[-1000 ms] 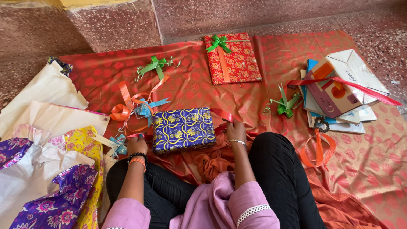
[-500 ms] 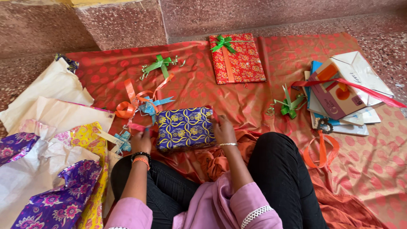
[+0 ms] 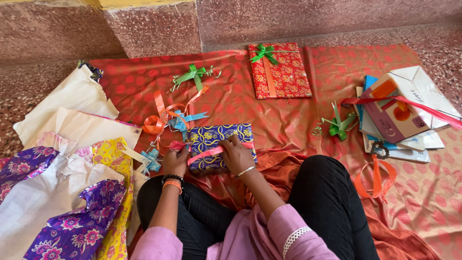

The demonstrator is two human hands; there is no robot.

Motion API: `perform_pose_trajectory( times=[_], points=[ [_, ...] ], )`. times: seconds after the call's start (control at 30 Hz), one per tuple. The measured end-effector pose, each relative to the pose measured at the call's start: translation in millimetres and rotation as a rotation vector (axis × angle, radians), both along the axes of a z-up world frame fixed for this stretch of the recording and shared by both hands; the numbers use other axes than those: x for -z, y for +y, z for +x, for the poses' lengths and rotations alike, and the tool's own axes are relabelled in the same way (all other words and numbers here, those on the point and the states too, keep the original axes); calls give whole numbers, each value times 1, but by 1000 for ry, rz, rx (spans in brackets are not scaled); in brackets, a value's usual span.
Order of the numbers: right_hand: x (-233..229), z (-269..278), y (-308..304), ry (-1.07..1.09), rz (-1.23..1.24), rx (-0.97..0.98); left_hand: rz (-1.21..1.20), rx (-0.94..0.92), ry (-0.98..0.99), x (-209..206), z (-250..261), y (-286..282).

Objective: The person sits on a patterned floor covering and wraps a small rectangular gift box with blue and gold patterned paper. They secure the package with a red ribbon, tie a bow, and adjust the loops and tails to finish the presentation.

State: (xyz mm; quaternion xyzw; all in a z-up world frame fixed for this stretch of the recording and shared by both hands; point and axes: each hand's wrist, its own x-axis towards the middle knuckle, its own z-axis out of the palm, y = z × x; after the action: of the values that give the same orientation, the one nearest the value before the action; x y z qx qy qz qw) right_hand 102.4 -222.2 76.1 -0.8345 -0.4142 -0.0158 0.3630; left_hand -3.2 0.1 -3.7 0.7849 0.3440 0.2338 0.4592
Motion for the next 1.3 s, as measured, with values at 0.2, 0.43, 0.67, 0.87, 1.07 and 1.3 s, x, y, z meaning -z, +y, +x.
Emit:
perform_pose_trajectory(
  times=[0.2, 0.43, 0.67, 0.87, 1.07, 1.3],
  points=[
    [-12, -3, 21, -59, -56, -85, -101, -6, 97, -23, -4, -8],
    [-21, -2, 41, -231, -127, -178, -51, -28, 140, -6, 1, 0],
    [14, -2, 69, 77, 190, -160, -66, -23, 73, -14, 1, -5],
    [34, -7, 70, 213, 200, -3, -40, -9, 132, -30, 1, -11],
    [28, -9, 70, 118, 219, -14, -70, 155, -124, -28, 2, -15],
    [21, -10, 71, 164, 184, -11, -513, 94, -224, -6, 9, -5]
  ],
)
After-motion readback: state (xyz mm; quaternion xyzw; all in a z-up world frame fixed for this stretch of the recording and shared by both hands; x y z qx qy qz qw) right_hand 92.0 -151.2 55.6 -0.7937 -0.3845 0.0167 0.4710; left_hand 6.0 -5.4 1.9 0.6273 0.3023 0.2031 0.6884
